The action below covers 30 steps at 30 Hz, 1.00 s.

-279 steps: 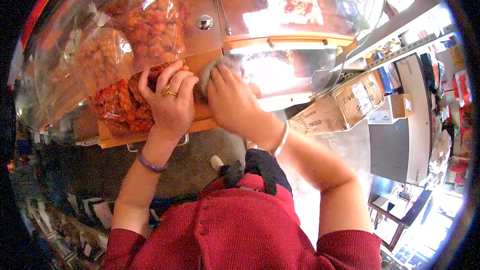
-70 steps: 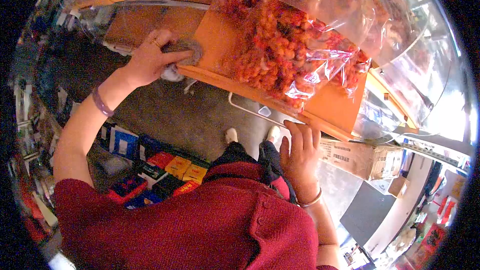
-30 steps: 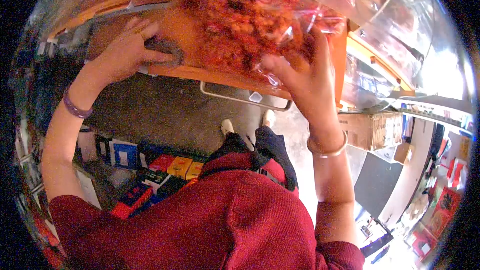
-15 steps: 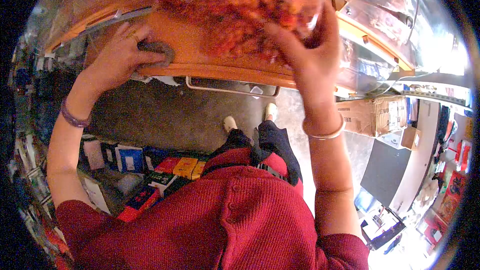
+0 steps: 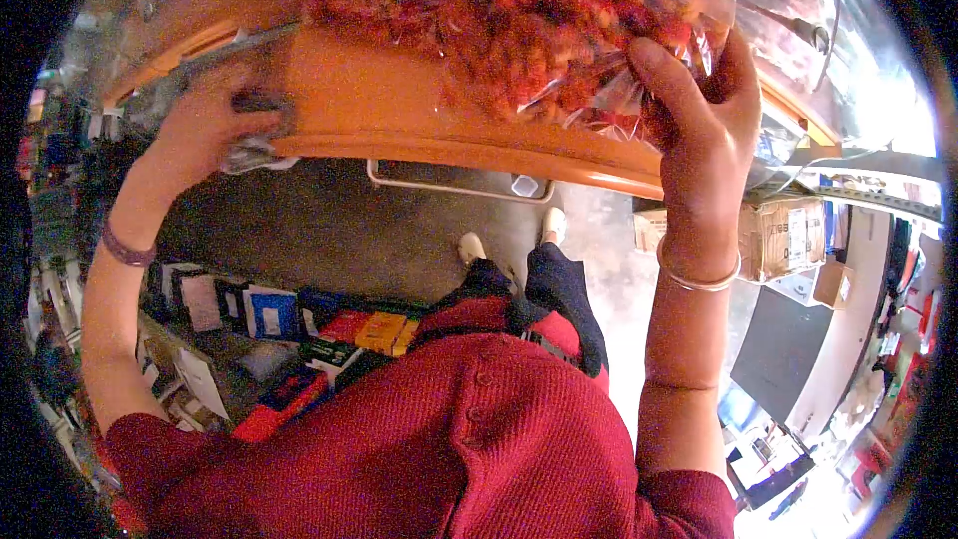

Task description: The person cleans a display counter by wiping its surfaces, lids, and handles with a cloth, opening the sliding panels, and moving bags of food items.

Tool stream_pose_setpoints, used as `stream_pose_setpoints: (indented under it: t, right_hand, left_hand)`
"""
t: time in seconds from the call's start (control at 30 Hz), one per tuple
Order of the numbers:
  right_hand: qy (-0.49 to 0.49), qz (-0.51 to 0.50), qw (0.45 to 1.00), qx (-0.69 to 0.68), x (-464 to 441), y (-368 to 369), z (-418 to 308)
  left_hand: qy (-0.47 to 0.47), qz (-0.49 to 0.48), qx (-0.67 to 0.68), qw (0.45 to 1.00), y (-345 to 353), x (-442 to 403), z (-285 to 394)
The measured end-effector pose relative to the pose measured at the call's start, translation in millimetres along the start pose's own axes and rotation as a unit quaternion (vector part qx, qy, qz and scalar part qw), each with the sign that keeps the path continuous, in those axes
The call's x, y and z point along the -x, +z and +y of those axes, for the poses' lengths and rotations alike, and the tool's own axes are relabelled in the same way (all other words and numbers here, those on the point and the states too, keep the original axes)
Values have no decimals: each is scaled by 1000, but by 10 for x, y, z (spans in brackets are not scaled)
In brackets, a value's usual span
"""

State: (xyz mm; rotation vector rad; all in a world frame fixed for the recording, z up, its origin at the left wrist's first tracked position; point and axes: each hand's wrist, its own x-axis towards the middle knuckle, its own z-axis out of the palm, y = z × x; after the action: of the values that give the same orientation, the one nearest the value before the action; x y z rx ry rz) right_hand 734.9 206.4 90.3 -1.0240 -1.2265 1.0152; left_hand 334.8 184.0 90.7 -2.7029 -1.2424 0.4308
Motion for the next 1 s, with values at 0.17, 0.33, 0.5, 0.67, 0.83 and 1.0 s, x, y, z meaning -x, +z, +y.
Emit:
stream_pose_setpoints:
  t: [0.17,0.33,0.5,0.67,0.83,1.0]
  right_hand:
    - [32,-7,999,-41,-54,-120,55]
    - [49,-39,996,-68,-73,-235,129]
    - [51,-52,995,-75,-62,-175,88]
    - [43,-43,991,-116,-32,-110,106]
    - [53,-55,988,-131,-55,-129,177]
    - [73,-53,992,-89,-66,-291,205]
  left_hand:
    - [-193,135,143,961,-596,-37,-186]
    - [-174,206,388,881,70,-503,816]
    - [-94,245,321,910,22,-932,1102]
    - [-46,325,314,891,67,-1489,1495]
    - [54,232,257,937,60,-1301,1472]
    - [19,193,282,939,148,-849,1076]
